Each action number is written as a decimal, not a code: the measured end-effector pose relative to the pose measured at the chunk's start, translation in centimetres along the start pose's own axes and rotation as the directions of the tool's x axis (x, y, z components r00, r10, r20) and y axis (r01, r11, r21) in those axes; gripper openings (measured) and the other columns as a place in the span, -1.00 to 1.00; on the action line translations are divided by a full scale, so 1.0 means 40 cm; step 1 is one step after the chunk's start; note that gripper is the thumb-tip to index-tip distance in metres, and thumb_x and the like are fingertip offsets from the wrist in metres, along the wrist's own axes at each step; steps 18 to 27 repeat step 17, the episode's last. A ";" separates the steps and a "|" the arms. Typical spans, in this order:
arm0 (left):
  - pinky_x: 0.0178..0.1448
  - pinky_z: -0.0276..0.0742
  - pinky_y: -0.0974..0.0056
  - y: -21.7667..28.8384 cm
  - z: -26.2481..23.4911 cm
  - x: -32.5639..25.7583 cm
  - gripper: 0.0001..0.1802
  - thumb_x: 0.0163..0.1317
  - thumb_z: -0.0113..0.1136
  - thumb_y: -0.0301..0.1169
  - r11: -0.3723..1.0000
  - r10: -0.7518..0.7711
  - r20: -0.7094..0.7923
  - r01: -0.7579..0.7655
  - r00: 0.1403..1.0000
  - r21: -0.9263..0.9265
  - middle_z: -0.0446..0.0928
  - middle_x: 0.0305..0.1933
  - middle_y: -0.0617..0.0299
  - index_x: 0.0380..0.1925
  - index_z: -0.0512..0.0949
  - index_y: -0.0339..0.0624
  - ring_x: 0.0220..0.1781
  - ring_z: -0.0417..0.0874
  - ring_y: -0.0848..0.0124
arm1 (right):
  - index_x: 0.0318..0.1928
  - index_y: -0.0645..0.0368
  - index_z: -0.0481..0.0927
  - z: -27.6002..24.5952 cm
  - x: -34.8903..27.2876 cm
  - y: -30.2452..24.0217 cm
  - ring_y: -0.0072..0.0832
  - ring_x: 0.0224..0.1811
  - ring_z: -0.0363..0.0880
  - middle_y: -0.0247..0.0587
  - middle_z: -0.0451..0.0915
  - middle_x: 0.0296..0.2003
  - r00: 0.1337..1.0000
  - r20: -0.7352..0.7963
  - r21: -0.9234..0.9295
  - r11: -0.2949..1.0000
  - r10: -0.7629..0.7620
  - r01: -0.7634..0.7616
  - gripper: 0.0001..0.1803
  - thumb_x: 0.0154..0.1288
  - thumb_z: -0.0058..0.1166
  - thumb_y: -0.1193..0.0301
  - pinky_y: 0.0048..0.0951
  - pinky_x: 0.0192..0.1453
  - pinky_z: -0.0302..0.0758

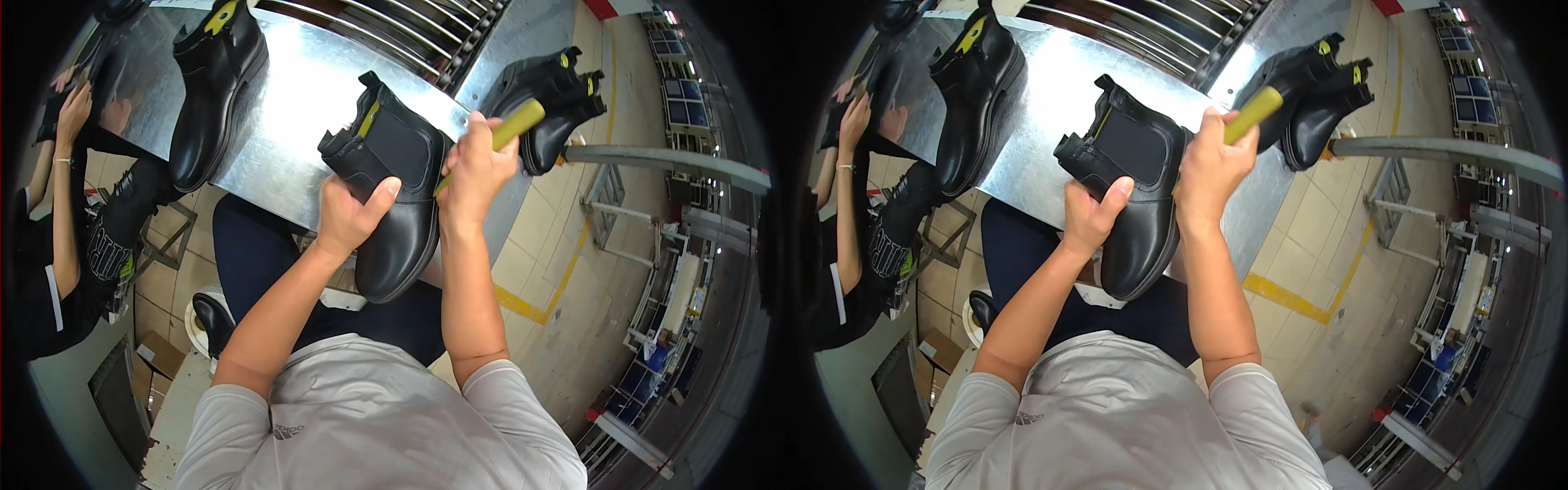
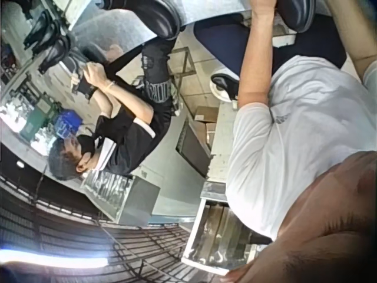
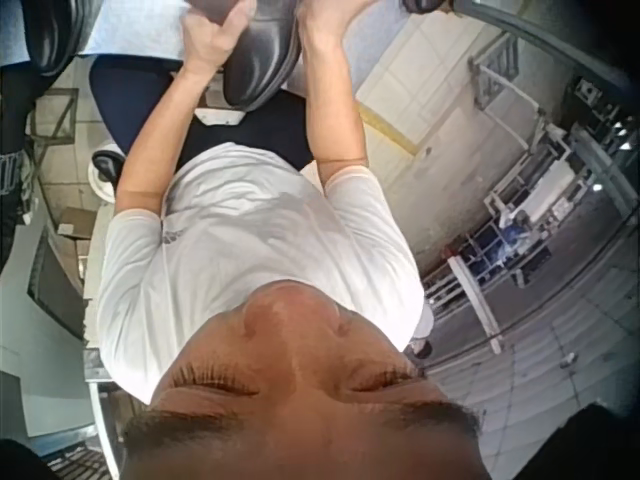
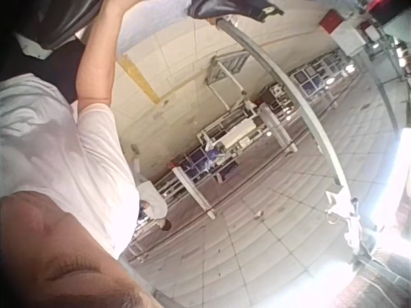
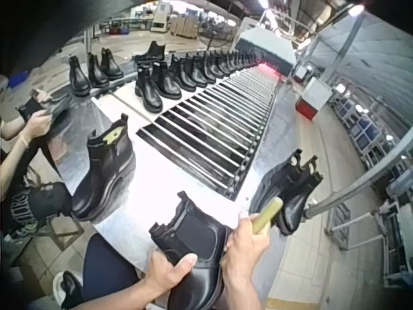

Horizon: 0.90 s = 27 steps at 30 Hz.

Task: The person uses a green-handled brush to polish black leather boots on a metal workbench. They handle the boots one at a time, rotating them to cover different surfaces, and place finished boots on a roller conveyor.

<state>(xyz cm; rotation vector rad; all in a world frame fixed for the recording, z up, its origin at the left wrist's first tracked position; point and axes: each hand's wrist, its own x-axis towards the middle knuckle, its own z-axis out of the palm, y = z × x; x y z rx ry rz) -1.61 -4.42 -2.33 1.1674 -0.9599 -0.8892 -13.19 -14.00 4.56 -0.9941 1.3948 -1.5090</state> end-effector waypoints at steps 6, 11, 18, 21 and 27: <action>-0.22 0.59 0.22 -0.010 0.004 -0.012 -0.72 0.29 0.36 -0.25 1.000 0.002 0.010 -0.002 1.000 -0.004 0.70 -0.43 0.16 -0.32 0.68 -0.29 -0.37 0.72 0.32 | -0.24 0.12 0.39 0.046 0.177 0.073 -0.66 -0.77 0.24 -0.46 0.32 -0.63 0.987 0.070 -0.087 0.985 -0.145 0.151 -0.80 0.35 0.19 0.44 -0.52 -0.73 0.21; -0.18 0.59 0.27 -0.009 -0.022 0.004 -0.71 0.29 0.39 -0.26 0.978 -0.184 0.002 0.183 0.983 -0.101 0.71 -0.37 0.22 -0.28 0.69 -0.32 -0.31 0.70 0.44 | -0.22 0.14 0.44 0.107 0.221 0.064 -0.60 -0.72 0.33 -0.40 0.37 -0.61 0.976 0.207 0.050 0.996 0.060 -0.072 -0.77 0.31 0.27 0.42 -0.47 -0.67 0.28; 0.22 0.61 0.18 0.177 -0.169 0.048 -0.34 0.26 0.46 -0.27 0.949 -0.246 0.415 0.131 0.876 0.287 0.67 0.09 0.14 0.31 0.50 -0.33 0.07 0.70 0.33 | -0.24 0.28 0.59 -0.063 0.176 0.029 -0.49 -0.65 0.51 -0.27 0.51 -0.60 0.979 0.155 0.239 0.967 -0.132 0.092 -0.83 0.39 0.27 0.42 -0.44 -0.55 0.49; 0.22 0.61 0.18 0.177 -0.169 0.048 -0.34 0.26 0.46 -0.27 0.949 -0.246 0.415 0.131 0.876 0.287 0.67 0.09 0.14 0.31 0.50 -0.33 0.07 0.70 0.33 | -0.24 0.28 0.59 -0.063 0.176 0.029 -0.49 -0.65 0.51 -0.27 0.51 -0.60 0.979 0.155 0.239 0.967 -0.132 0.092 -0.83 0.39 0.27 0.42 -0.44 -0.55 0.49; 0.22 0.61 0.18 0.177 -0.169 0.048 -0.34 0.26 0.46 -0.27 0.949 -0.246 0.415 0.131 0.876 0.287 0.67 0.09 0.14 0.31 0.50 -0.33 0.07 0.70 0.33 | -0.24 0.28 0.59 -0.063 0.176 0.029 -0.49 -0.65 0.51 -0.27 0.51 -0.60 0.979 0.155 0.239 0.967 -0.132 0.092 -0.83 0.39 0.27 0.42 -0.44 -0.55 0.49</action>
